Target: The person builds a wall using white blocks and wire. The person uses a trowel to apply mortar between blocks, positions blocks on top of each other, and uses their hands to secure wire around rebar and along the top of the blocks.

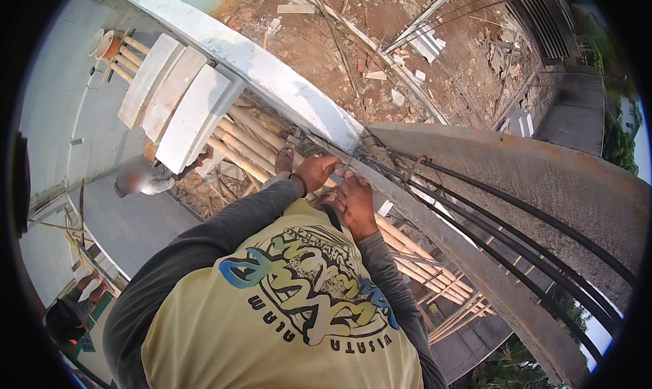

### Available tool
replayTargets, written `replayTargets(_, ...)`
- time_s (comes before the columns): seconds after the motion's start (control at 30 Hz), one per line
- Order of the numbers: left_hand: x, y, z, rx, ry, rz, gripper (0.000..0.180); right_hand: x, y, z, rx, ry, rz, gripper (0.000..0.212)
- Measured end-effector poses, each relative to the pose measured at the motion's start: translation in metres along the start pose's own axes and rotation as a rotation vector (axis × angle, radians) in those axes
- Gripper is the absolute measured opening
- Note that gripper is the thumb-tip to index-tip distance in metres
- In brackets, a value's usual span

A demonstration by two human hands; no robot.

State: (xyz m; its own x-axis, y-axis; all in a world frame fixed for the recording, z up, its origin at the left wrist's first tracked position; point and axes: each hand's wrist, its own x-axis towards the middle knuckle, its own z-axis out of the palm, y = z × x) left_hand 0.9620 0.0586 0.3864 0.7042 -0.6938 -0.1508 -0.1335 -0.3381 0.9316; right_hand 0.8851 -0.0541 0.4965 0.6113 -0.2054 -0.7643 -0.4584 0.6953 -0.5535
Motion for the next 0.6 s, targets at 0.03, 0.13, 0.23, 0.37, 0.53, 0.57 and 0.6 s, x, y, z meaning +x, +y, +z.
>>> replayTargets(0.03, -0.001, 0.0, 0.001, -0.025, -0.004, 0.001, 0.016, 0.001, -0.001, 0.007, -0.02, 0.026, -0.002, 0.023)
replayTargets(0.13, -0.004, 0.006, 0.005, -0.095, -0.045, -0.04, 0.015, 0.008, -0.003, 0.023, -0.206, 0.122, -0.03, 0.024)
replayTargets(0.23, -0.008, 0.01, 0.015, -0.203, -0.027, -0.066, 0.014, 0.017, 0.008, 0.025, -0.403, 0.167, -0.094, 0.026)
replayTargets(0.37, -0.021, -0.012, 0.036, -0.226, -0.055, 0.02, 0.014, 0.054, 0.044, -0.008, -1.177, 0.193, -0.508, 0.028)
replayTargets(0.53, -0.017, -0.02, 0.016, -0.344, -0.235, -0.035, 0.012, 0.018, -0.003, 0.027, -0.889, 0.138, 0.003, 0.03)
replayTargets(0.57, -0.015, -0.012, 0.01, -0.426, -0.198, -0.061, 0.013, 0.013, -0.001, 0.024, -0.829, 0.144, 0.006, 0.03)
replayTargets(0.6, -0.013, -0.008, 0.002, -0.475, -0.163, -0.085, 0.014, 0.005, 0.003, 0.021, -0.769, 0.148, 0.003, 0.03)
